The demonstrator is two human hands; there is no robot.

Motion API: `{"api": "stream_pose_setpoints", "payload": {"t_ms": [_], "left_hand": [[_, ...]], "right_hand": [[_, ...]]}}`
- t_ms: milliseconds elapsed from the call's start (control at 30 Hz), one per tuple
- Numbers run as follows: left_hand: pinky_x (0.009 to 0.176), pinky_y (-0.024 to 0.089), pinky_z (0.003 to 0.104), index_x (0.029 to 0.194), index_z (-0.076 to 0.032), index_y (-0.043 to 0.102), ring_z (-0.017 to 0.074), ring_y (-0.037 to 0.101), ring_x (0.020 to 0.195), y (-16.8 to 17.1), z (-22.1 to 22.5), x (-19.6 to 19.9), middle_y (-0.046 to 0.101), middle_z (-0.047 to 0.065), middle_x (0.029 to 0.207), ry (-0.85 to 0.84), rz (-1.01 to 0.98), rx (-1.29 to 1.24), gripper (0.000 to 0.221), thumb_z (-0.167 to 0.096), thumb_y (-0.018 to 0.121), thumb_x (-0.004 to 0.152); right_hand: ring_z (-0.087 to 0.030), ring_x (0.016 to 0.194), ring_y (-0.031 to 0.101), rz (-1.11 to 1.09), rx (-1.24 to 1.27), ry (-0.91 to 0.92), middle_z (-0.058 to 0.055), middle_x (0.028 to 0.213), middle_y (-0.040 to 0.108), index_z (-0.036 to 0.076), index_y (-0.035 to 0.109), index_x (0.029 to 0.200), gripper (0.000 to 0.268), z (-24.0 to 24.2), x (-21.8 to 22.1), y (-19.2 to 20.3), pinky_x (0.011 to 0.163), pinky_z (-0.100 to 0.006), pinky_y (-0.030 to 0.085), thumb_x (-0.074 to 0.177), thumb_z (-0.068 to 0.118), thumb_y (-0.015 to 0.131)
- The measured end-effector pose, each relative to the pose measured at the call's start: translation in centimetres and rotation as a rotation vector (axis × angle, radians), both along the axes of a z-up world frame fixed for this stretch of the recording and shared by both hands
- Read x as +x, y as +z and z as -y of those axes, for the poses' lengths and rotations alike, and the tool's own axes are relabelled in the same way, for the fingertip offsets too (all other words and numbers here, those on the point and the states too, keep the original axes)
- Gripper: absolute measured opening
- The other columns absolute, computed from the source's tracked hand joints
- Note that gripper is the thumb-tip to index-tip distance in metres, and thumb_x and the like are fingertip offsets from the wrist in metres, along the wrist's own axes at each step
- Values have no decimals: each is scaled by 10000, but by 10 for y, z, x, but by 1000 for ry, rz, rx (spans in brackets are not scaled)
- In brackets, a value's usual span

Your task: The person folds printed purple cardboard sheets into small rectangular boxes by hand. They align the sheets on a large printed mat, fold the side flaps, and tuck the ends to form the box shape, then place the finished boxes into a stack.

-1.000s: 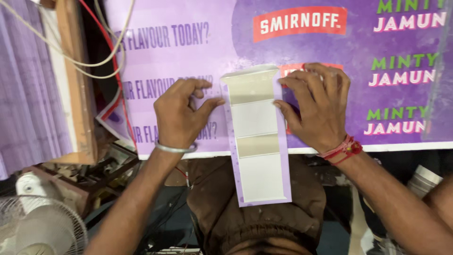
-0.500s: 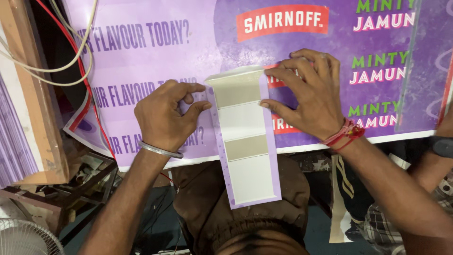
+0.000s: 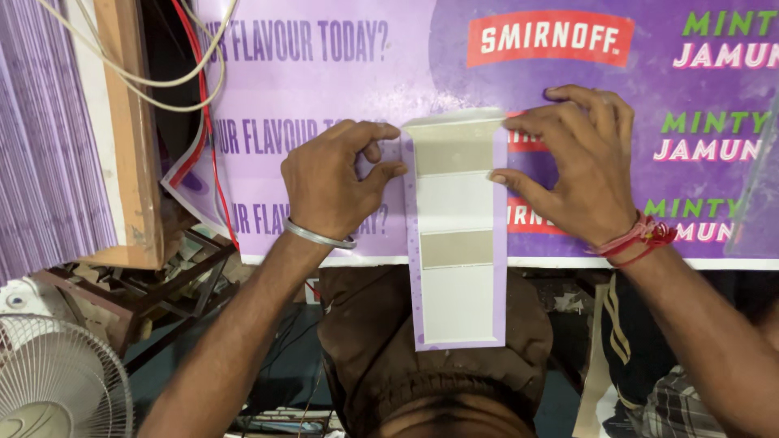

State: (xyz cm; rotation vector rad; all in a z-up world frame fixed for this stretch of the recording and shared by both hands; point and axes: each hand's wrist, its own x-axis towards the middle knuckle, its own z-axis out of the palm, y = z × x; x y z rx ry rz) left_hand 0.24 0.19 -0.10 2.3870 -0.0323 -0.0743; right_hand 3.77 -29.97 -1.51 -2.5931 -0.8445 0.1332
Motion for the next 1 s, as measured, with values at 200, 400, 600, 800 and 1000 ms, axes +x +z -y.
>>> {"api": "stream_pose_setpoints", "payload": {"t_ms": [200,400,600,800,1000], "left_hand": [[524,472,311,1088,-165,785,137,619,597,3,-2,0,666,-28,766,-25,4,-7,384,-246,931,742],[532,489,305,1095,-153,782,134,637,604,1,-3,0,689,-17,794,-40,-24,-14,376,-237,916,754],[538,487,339,1115,-135,759,194,657,625,10,-4,8,703,16,836,-127,-8,56,371,-221,892,780],[466,468,367,1109,-150,703,190,653,603,10,-1,18,684,10,773,-231,-78,128,350,-174,868,800],[506,500,338,1254,-137,650,124,635,592,7,0,18,698,-2,962,18,-78,-248,441,-36,808,855]], "right_hand": [[-315,1426,476,16,25,-11,-65,1272,655,111,713,1282,588,2,-6,-4,1246,-544,270,919,559,824],[-317,1330,507,41,-26,26,-79,1197,677,84,741,1207,591,-5,1,8,1152,-524,315,847,540,851],[-296,1281,532,67,-80,67,-53,1131,688,94,770,1148,576,-4,9,15,1091,-494,341,819,558,860],[-293,1318,504,54,-106,93,-61,1213,677,152,747,1219,614,0,12,5,1107,-483,324,868,654,794],[-286,1274,503,51,-90,84,-115,1267,638,80,645,1365,794,-9,20,13,1088,-487,339,843,668,756]]}}
